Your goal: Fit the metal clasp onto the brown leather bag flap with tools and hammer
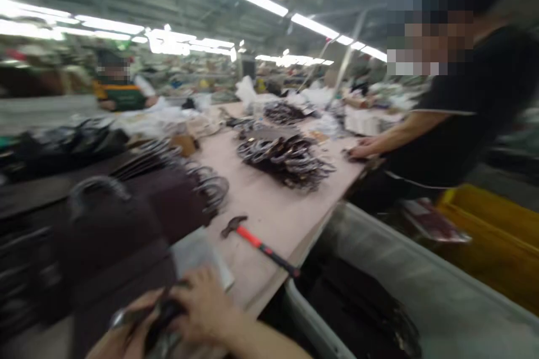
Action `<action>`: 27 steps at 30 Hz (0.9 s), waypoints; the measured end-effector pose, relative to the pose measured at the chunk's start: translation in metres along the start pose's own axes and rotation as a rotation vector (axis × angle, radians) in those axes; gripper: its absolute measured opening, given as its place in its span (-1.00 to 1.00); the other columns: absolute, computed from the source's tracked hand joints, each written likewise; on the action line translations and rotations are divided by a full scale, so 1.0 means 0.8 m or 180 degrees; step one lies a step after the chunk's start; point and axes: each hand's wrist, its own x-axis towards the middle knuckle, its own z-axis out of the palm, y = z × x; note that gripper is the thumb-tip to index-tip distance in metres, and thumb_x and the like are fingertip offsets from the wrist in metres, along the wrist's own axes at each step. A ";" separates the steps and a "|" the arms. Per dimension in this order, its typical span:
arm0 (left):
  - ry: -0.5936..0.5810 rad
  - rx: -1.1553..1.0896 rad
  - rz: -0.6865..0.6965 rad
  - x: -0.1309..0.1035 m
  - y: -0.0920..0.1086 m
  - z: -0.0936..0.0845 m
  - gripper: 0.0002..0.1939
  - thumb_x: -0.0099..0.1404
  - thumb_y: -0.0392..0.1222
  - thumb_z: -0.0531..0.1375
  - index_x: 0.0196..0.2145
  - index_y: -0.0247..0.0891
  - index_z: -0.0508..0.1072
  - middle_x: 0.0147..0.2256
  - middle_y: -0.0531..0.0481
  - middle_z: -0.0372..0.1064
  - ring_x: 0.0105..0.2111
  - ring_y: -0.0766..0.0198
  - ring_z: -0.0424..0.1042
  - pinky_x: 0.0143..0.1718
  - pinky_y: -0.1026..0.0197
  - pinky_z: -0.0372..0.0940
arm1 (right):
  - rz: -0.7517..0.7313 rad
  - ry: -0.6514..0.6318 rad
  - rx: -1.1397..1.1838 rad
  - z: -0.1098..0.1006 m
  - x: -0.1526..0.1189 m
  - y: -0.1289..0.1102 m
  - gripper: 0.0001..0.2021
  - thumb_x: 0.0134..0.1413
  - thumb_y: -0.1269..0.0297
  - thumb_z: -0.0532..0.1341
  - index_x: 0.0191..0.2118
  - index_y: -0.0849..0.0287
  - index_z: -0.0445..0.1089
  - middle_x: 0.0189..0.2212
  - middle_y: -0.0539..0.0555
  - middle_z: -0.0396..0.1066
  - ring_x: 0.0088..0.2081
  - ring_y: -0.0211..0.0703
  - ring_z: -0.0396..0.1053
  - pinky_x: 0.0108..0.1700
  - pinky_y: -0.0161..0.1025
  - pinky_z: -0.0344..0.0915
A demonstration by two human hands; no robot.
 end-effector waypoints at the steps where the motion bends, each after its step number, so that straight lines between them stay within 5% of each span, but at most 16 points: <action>1: 0.0090 0.0150 -0.0166 0.001 -0.009 -0.011 -0.81 0.29 0.03 0.17 -0.29 0.01 0.58 -0.14 0.07 0.58 -0.12 0.14 0.55 -0.14 0.12 0.49 | 0.0025 -0.0016 0.0219 0.016 0.003 -0.014 -0.49 0.17 0.04 0.30 0.20 0.06 0.33 0.16 0.20 0.33 0.12 0.09 0.29 0.19 0.24 0.26; 4: 0.0526 0.0240 -0.0756 0.008 -0.044 -0.061 -0.71 0.33 0.02 0.14 -0.15 -0.15 0.55 -0.12 -0.02 0.58 -0.09 0.13 0.55 0.01 0.08 0.43 | 0.0144 -0.0023 0.0558 0.046 0.013 -0.027 -0.45 0.13 0.15 0.33 0.23 0.08 0.33 0.19 0.23 0.28 0.20 0.17 0.19 0.31 0.29 0.06; 9: 0.1122 0.0577 -0.1928 -0.026 -0.083 -0.147 -0.63 0.24 0.09 0.17 -0.22 -0.25 0.55 -0.30 -0.06 0.58 -0.28 0.14 0.55 -0.18 0.16 0.38 | -0.0021 -0.0054 0.0524 0.049 0.021 -0.012 -0.47 0.16 0.15 0.32 0.23 0.11 0.33 0.19 0.26 0.26 0.21 0.20 0.16 0.32 0.25 0.06; 14: 0.0565 0.1275 -0.2591 -0.087 -0.116 -0.184 -0.66 0.18 0.11 0.13 -0.42 -0.22 0.49 -0.45 -0.06 0.51 -0.38 0.11 0.49 -0.34 0.18 0.29 | -0.0110 0.0027 0.0364 0.049 0.019 -0.014 -0.49 0.19 0.15 0.28 0.23 0.13 0.32 0.18 0.27 0.26 0.20 0.20 0.17 0.29 0.27 0.09; 20: -0.0515 0.2843 -0.3156 -0.103 -0.137 -0.204 -0.66 0.36 0.03 0.08 -0.42 -0.23 0.44 -0.42 -0.17 0.48 -0.31 -0.04 0.49 -0.36 0.11 0.21 | -0.0217 0.0075 0.0437 0.058 0.024 -0.005 -0.51 0.22 0.15 0.26 0.22 0.14 0.31 0.17 0.27 0.25 0.17 0.22 0.18 0.24 0.27 0.14; 23: -0.0692 0.3175 -0.2751 -0.104 -0.131 -0.195 -0.66 0.44 -0.04 0.04 -0.23 -0.30 0.51 -0.25 -0.25 0.50 -0.20 -0.09 0.49 -0.28 0.05 0.28 | -0.0253 0.0110 0.0619 0.053 0.026 -0.006 -0.60 0.24 0.21 0.24 0.16 0.15 0.36 0.14 0.25 0.28 0.13 0.16 0.21 0.18 0.18 0.19; 27: -0.0494 0.2594 -0.1352 -0.093 -0.103 -0.148 -0.77 0.47 -0.15 0.09 -0.09 -0.27 0.51 -0.11 -0.15 0.48 -0.13 0.06 0.47 -0.13 0.09 0.34 | -0.0293 0.0001 0.0601 0.041 0.035 -0.027 -0.76 0.26 0.30 0.22 0.02 0.11 0.43 0.01 0.16 0.38 0.03 0.05 0.28 0.07 0.04 0.19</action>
